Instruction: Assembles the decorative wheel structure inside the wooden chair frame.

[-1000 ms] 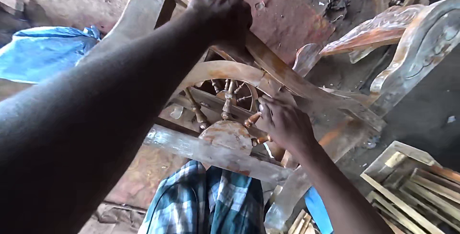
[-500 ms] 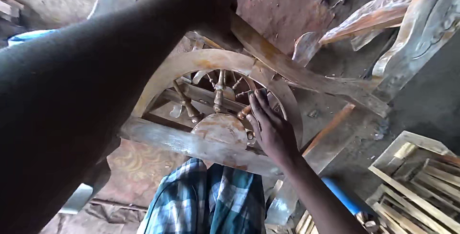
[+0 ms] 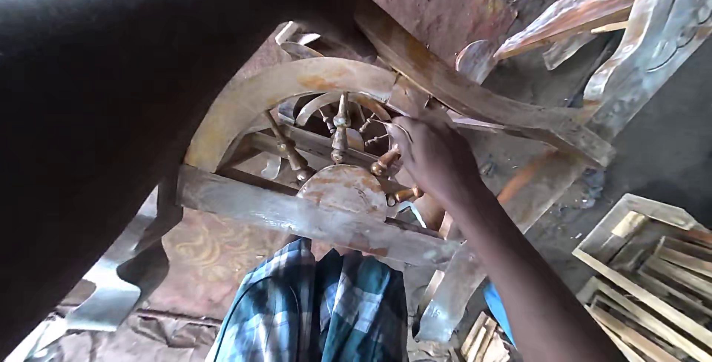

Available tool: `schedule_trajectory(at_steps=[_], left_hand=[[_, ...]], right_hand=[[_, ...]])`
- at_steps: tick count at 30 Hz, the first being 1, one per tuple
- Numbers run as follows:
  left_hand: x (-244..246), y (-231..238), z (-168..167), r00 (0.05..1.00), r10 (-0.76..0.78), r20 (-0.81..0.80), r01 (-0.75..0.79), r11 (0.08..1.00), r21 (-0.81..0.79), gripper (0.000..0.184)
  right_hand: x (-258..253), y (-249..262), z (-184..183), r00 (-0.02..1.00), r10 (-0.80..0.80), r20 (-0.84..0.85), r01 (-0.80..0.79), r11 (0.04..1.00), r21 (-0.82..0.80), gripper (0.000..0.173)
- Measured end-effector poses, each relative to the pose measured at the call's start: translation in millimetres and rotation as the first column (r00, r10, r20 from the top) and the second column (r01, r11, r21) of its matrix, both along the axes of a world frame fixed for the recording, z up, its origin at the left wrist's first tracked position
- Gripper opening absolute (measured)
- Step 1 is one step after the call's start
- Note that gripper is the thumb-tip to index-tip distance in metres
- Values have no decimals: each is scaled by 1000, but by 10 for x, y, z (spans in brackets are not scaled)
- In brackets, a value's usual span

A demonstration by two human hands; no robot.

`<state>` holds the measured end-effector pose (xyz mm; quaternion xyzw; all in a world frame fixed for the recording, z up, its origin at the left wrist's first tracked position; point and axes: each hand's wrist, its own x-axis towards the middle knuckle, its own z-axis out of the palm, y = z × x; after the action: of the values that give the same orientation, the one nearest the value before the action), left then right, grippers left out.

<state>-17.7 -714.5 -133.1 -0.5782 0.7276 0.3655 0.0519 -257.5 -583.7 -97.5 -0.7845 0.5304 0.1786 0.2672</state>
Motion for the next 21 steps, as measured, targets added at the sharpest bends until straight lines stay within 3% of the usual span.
schedule_trajectory(at_steps=[2, 4, 5, 9, 13, 17, 21], left_hand=[[67, -30, -142, 995, -53, -80, 49, 997, -55, 73], [241, -69, -583, 968, -161, -195, 102, 953, -284, 77], [266, -76, -669, 956, -186, -229, 109, 943, -313, 77], [82, -24, -40, 998, -56, 26, 59, 993, -101, 73], [66, -30, 47, 988, -83, 128, 97, 989, -114, 76], [11, -12, 163, 964, -122, 235, 148, 984, -95, 80], [-18, 12, 236, 932, -140, 335, 192, 973, -128, 81]], right_hand=[[-165, 234, 83, 998, 39, 47, -33, 992, -121, 37], [-175, 322, 30, 991, 129, 28, -121, 975, -184, 36], [-139, 282, -32, 985, 170, 6, -166, 969, -184, 34], [-174, 256, -56, 979, 196, 54, -185, 969, -164, 41], [-305, 441, 40, 988, 149, 42, -137, 966, -219, 48], [-100, 362, -113, 996, 94, -1, -93, 986, -136, 47], [-276, 751, -26, 994, -14, 108, 42, 962, -269, 49]])
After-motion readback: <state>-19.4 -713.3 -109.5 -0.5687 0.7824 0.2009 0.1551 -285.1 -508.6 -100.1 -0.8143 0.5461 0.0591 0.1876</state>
